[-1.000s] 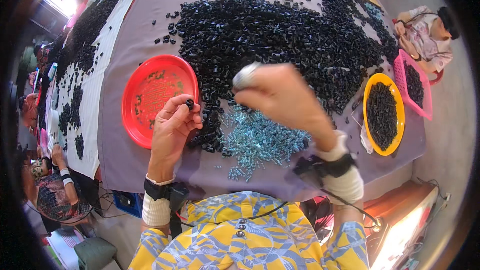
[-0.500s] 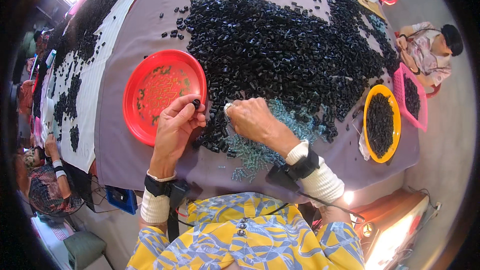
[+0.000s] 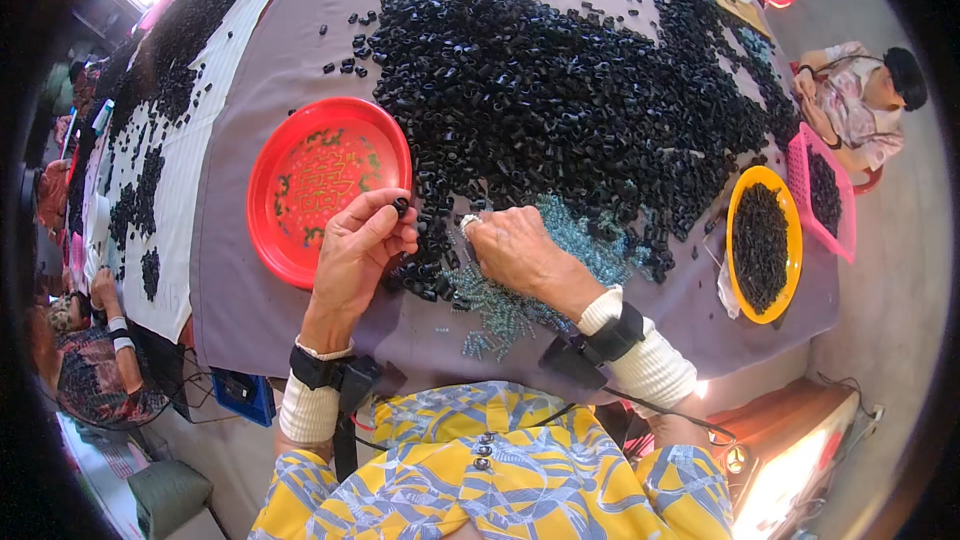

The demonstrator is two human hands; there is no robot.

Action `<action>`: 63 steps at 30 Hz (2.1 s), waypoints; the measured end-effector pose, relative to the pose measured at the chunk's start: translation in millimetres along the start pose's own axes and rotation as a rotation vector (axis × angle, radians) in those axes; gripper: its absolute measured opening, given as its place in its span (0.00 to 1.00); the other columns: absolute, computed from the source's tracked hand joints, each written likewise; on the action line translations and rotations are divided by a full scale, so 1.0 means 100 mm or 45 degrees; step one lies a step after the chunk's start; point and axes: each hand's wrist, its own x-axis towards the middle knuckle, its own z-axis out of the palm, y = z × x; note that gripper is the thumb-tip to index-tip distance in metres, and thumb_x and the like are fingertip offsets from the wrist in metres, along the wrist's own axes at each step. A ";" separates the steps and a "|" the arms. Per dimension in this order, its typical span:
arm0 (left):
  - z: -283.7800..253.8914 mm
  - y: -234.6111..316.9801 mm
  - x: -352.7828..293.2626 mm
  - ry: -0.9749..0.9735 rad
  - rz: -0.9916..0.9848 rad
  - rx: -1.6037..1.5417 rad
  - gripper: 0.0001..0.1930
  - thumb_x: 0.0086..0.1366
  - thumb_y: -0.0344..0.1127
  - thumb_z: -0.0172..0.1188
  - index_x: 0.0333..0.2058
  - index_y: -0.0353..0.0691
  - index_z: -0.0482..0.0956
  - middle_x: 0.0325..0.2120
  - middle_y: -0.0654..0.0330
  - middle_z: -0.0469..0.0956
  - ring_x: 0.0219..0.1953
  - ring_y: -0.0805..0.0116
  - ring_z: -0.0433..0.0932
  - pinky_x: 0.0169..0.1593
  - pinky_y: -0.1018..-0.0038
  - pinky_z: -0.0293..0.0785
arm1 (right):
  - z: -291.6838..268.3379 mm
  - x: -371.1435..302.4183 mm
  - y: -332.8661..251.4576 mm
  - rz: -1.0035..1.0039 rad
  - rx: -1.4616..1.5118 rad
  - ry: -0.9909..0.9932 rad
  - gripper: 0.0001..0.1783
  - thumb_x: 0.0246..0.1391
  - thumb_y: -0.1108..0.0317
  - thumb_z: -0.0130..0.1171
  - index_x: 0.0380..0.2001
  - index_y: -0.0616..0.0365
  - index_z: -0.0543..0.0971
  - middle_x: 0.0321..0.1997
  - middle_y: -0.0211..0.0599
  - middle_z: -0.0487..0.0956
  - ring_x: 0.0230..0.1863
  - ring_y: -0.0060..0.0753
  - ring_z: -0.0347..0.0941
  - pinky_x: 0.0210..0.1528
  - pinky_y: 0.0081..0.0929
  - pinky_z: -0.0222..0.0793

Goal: Apply adhesive to small black components and join them together to assemble parts.

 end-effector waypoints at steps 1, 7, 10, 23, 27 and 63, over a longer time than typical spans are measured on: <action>0.00 0.00 0.01 -0.003 0.005 0.001 0.12 0.65 0.31 0.54 0.46 0.34 0.74 0.34 0.58 0.77 0.31 0.74 0.77 0.37 0.76 0.77 | -0.01 -0.01 0.01 0.005 0.047 0.035 0.03 0.43 0.72 0.54 0.23 0.59 0.74 0.24 0.42 0.77 0.27 0.45 0.77 0.27 0.40 0.71; 0.05 0.03 0.02 0.008 -0.006 0.004 0.12 0.65 0.31 0.54 0.46 0.33 0.74 0.34 0.58 0.77 0.31 0.74 0.77 0.38 0.77 0.77 | 0.03 0.08 -0.07 -0.028 0.099 0.126 0.04 0.43 0.71 0.55 0.23 0.59 0.73 0.25 0.42 0.78 0.27 0.46 0.77 0.26 0.40 0.71; 0.01 0.02 0.02 0.007 -0.008 0.011 0.12 0.65 0.31 0.54 0.46 0.34 0.74 0.34 0.58 0.77 0.31 0.74 0.77 0.38 0.76 0.77 | 0.08 0.14 -0.08 0.030 0.067 0.119 0.04 0.42 0.71 0.55 0.24 0.59 0.74 0.25 0.42 0.78 0.26 0.46 0.77 0.26 0.40 0.71; -0.01 -0.02 0.05 -0.015 -0.024 -0.009 0.12 0.65 0.30 0.54 0.46 0.34 0.74 0.34 0.58 0.78 0.32 0.74 0.77 0.37 0.77 0.77 | 0.14 0.21 -0.16 0.159 -0.084 -0.016 0.06 0.43 0.67 0.57 0.23 0.58 0.76 0.22 0.44 0.79 0.25 0.45 0.78 0.26 0.38 0.72; 0.01 -0.05 0.05 -0.041 -0.028 0.041 0.12 0.64 0.29 0.54 0.46 0.33 0.74 0.33 0.58 0.78 0.32 0.75 0.78 0.38 0.77 0.77 | -0.13 0.10 -0.04 0.191 0.258 0.246 0.10 0.44 0.66 0.56 0.20 0.62 0.72 0.17 0.50 0.74 0.24 0.53 0.75 0.26 0.44 0.69; 0.27 -0.19 0.07 -0.166 0.050 0.429 0.11 0.64 0.28 0.54 0.44 0.30 0.75 0.28 0.62 0.78 0.31 0.78 0.76 0.38 0.82 0.74 | -0.54 0.00 -0.02 -0.031 0.819 0.436 0.06 0.42 0.72 0.57 0.22 0.63 0.71 0.20 0.47 0.74 0.24 0.52 0.72 0.25 0.39 0.66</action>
